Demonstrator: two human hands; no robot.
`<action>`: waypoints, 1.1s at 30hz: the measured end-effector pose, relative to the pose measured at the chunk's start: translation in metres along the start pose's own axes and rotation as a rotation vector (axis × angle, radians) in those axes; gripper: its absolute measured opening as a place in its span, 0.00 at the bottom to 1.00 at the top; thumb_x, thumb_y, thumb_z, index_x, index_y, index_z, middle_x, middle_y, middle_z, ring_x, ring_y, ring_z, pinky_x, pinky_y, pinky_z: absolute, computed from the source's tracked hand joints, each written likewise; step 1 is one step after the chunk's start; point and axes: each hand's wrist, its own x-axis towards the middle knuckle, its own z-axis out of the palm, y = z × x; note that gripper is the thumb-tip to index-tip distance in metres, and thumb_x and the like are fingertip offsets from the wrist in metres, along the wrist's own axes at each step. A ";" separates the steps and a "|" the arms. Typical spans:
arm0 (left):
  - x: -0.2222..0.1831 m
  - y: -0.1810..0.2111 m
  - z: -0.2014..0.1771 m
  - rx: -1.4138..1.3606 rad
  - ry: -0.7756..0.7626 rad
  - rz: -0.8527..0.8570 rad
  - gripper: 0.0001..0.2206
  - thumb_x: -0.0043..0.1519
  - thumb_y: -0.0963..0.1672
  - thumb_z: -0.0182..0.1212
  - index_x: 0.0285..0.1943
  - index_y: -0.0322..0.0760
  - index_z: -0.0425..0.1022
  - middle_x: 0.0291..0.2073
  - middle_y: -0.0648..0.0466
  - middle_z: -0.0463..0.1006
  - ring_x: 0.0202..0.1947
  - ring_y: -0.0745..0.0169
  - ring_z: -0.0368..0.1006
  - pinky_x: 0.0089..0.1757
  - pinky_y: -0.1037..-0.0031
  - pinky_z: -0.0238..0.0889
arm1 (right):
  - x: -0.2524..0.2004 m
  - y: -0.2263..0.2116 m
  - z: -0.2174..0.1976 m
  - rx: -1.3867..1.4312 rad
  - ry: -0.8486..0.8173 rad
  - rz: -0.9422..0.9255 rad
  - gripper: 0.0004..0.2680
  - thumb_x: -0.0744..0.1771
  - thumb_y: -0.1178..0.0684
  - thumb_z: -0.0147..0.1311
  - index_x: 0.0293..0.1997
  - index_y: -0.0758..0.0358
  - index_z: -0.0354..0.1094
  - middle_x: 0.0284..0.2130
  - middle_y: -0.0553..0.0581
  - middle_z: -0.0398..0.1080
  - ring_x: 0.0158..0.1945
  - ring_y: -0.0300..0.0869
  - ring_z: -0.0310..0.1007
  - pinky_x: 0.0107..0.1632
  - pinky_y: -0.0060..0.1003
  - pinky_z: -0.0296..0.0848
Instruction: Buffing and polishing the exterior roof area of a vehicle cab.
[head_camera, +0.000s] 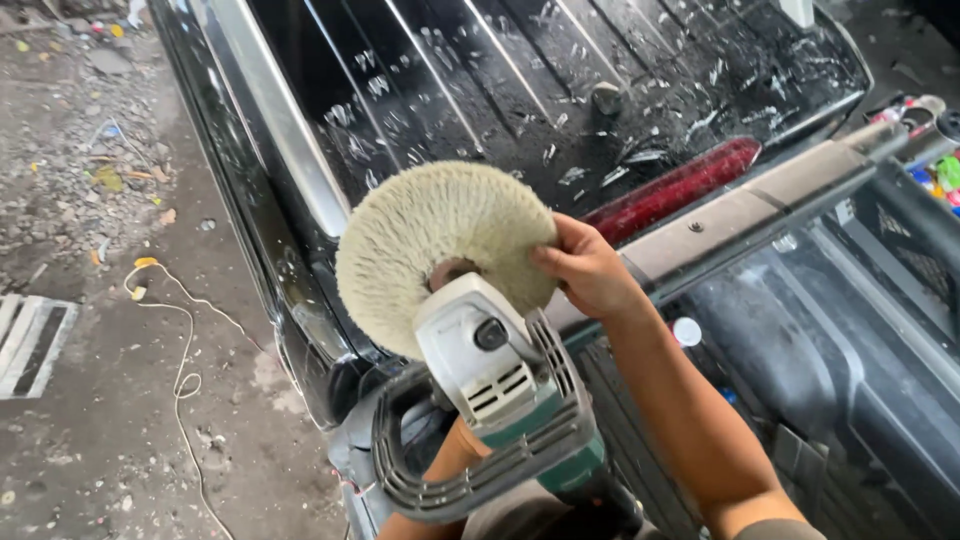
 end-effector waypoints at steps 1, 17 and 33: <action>0.001 0.000 -0.006 -0.042 0.019 0.000 0.38 0.61 0.49 0.65 0.83 0.38 0.59 0.77 0.46 0.63 0.78 0.46 0.57 0.74 0.51 0.45 | 0.000 0.001 -0.008 -0.085 0.016 0.033 0.20 0.69 0.54 0.61 0.67 0.74 0.62 0.56 0.60 0.72 0.58 0.42 0.72 0.62 0.42 0.71; 0.086 0.142 -0.042 -0.788 0.250 -0.073 0.45 0.51 0.53 0.80 0.75 0.37 0.60 0.68 0.48 0.67 0.69 0.48 0.62 0.68 0.55 0.53 | 0.006 0.042 -0.005 -0.216 0.061 0.121 0.14 0.70 0.49 0.55 0.56 0.72 0.71 0.45 0.57 0.78 0.46 0.38 0.77 0.51 0.36 0.78; 0.164 0.229 -0.088 -0.945 0.579 -0.122 0.45 0.50 0.56 0.77 0.71 0.29 0.60 0.60 0.39 0.71 0.59 0.41 0.72 0.56 0.47 0.68 | -0.159 0.054 0.060 -0.370 0.063 0.465 0.20 0.67 0.42 0.62 0.53 0.72 0.69 0.38 0.54 0.75 0.41 0.37 0.72 0.47 0.34 0.73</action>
